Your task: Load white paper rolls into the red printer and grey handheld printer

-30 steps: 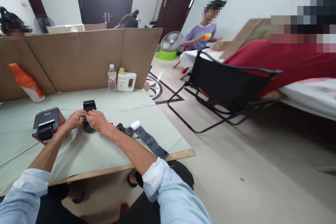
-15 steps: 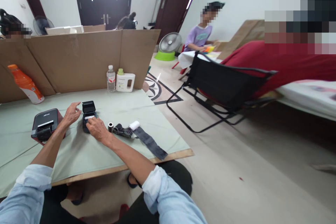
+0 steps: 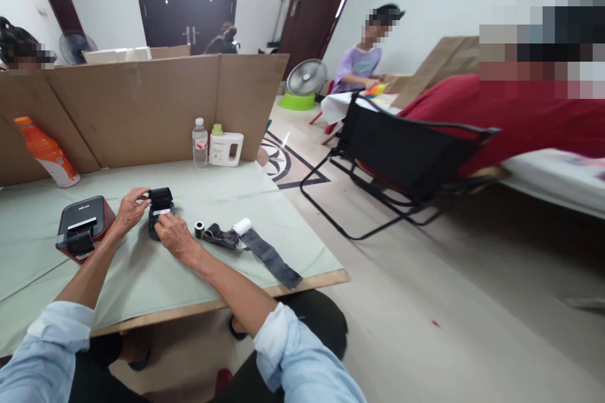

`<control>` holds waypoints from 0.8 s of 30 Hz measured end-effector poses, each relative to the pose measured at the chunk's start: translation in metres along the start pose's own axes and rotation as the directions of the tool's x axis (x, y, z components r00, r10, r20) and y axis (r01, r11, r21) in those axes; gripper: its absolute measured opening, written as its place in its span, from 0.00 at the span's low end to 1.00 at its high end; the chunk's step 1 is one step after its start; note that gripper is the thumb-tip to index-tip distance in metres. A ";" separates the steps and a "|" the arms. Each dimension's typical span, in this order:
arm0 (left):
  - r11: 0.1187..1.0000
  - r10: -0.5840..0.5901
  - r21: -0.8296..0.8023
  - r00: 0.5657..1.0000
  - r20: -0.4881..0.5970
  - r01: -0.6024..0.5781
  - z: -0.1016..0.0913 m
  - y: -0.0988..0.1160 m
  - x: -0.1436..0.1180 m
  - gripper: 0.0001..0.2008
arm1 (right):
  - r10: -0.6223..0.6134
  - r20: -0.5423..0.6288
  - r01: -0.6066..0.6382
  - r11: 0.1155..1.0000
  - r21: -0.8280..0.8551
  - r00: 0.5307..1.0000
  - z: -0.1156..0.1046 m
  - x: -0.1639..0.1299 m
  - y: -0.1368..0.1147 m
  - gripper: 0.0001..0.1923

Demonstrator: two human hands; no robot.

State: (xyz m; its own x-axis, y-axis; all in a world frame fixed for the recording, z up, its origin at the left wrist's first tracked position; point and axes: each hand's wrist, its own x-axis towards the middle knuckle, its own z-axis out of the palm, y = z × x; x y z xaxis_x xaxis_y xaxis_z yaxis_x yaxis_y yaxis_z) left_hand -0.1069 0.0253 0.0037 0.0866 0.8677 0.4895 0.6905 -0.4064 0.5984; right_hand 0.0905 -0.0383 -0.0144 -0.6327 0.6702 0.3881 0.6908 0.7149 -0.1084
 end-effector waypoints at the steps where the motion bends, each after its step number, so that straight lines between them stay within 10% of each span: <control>1: 1.000 0.007 -0.008 1.000 0.000 -0.007 -0.001 0.002 -0.005 0.17 | 0.006 -0.001 -0.006 1.000 0.000 1.000 0.000 0.001 -0.001 0.16; 15: 0.988 0.092 0.109 0.988 0.120 -0.106 -0.001 0.003 -0.044 0.15 | 0.019 0.054 -0.018 1.000 -0.015 0.998 -0.007 0.000 -0.006 0.15; 24: 0.951 0.004 0.290 0.946 0.325 -0.104 -0.014 0.002 -0.071 0.40 | 0.019 -0.004 -0.019 1.000 -0.011 1.000 0.002 -0.001 -0.002 0.13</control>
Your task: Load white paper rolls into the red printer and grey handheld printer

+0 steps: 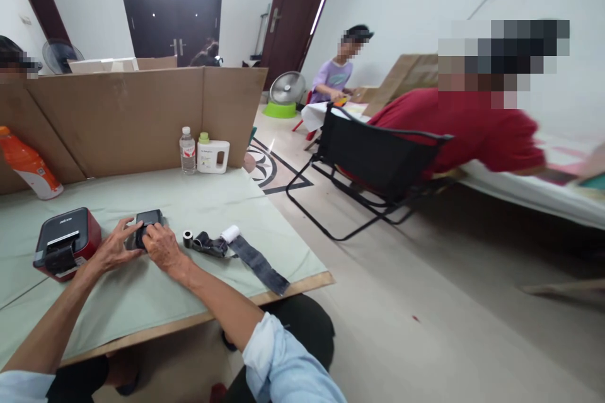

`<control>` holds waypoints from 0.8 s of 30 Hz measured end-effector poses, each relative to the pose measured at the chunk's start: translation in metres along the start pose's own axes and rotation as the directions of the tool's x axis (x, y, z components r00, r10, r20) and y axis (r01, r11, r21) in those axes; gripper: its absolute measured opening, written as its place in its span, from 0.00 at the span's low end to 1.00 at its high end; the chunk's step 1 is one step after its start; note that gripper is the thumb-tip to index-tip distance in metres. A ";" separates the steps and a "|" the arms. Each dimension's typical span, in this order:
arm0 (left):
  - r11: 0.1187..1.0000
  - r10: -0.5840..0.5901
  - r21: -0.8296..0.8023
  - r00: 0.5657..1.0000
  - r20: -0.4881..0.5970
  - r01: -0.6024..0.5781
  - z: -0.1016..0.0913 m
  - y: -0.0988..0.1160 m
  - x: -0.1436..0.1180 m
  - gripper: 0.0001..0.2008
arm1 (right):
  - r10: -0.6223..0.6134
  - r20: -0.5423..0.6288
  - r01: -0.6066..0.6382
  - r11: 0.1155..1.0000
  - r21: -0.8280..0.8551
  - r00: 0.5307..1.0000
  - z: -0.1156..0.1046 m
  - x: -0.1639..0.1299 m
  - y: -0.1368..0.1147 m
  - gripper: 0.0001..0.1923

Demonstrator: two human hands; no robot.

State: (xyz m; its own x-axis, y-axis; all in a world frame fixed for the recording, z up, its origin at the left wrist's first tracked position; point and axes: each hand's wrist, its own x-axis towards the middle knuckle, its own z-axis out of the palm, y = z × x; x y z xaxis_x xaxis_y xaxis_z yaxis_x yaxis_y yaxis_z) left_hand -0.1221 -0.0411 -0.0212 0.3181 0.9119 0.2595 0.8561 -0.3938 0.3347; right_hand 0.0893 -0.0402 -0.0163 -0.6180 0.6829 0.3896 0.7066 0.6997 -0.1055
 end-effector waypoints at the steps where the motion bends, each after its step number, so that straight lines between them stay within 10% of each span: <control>1: 0.999 -0.031 0.026 0.999 -0.012 0.031 0.001 0.003 0.000 0.39 | 0.005 -0.008 -0.005 1.000 0.002 1.000 0.001 0.001 0.000 0.12; 9: 0.998 -0.057 0.034 0.994 -0.092 0.061 0.014 0.010 0.001 0.32 | 0.051 -0.041 -0.045 0.992 0.120 0.998 -0.007 -0.005 0.005 0.11; 16: 0.998 -0.045 -0.048 0.990 -0.133 0.039 0.023 0.003 -0.003 0.38 | 0.249 0.035 -0.247 0.913 0.325 0.968 -0.004 -0.013 0.018 0.47; 24: 0.998 -0.064 -0.021 0.985 -0.161 0.062 0.022 0.014 -0.003 0.38 | 0.311 0.138 -0.340 0.881 0.329 0.940 -0.014 -0.001 0.012 0.47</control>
State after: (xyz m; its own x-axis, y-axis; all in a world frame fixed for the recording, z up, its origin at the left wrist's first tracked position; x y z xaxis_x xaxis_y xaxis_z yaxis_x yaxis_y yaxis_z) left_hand -0.1022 -0.0473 -0.0369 0.1922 0.9047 0.3802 0.8653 -0.3390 0.3692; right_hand 0.1032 -0.0355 -0.0053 -0.4089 0.8887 0.2074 0.7189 0.4537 -0.5267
